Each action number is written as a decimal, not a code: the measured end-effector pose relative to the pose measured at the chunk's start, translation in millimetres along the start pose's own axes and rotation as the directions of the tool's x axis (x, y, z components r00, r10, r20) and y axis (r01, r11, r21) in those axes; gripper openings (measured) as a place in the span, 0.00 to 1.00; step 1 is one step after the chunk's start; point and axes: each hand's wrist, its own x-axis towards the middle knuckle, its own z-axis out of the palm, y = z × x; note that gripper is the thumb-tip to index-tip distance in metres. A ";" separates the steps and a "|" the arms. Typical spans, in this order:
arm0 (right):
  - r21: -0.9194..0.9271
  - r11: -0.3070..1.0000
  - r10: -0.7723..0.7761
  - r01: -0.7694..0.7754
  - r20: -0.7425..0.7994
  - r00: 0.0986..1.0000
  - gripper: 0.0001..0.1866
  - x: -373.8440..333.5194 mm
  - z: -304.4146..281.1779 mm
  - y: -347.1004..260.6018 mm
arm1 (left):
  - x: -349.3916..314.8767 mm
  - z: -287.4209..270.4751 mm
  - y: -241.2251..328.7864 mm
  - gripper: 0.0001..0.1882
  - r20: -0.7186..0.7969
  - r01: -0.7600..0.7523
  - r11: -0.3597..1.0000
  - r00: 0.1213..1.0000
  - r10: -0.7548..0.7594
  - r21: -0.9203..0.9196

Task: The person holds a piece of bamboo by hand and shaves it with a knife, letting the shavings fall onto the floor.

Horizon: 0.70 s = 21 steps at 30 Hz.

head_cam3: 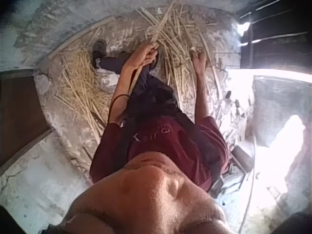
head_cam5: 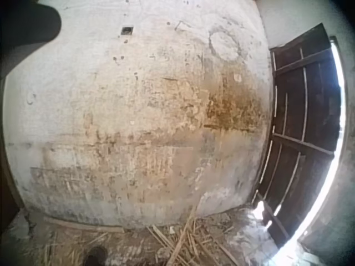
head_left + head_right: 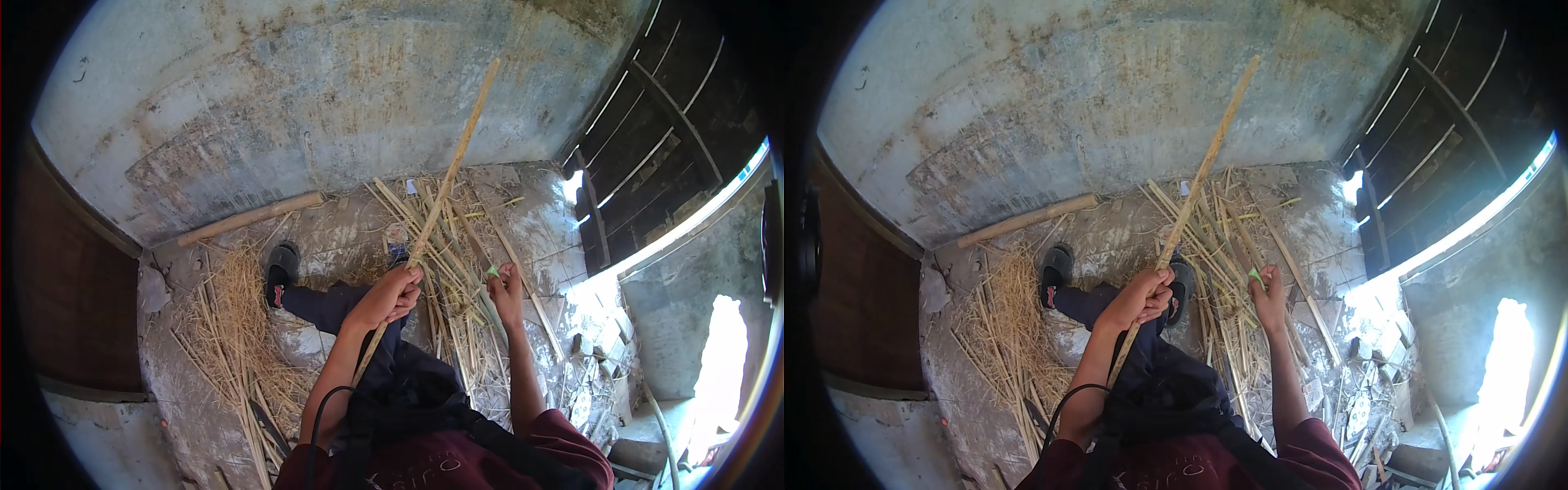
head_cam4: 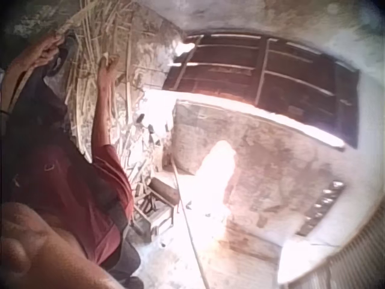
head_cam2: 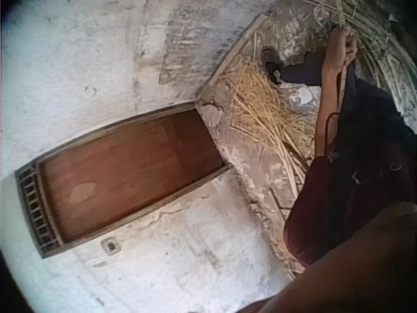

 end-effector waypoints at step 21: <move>-0.353 0.831 -0.406 0.429 0.142 0.903 0.14 -28.4 83.0 -144.8 | -5.2 14.9 -6.1 0.18 -0.159 -0.146 0.957 0.969 0.190 0.249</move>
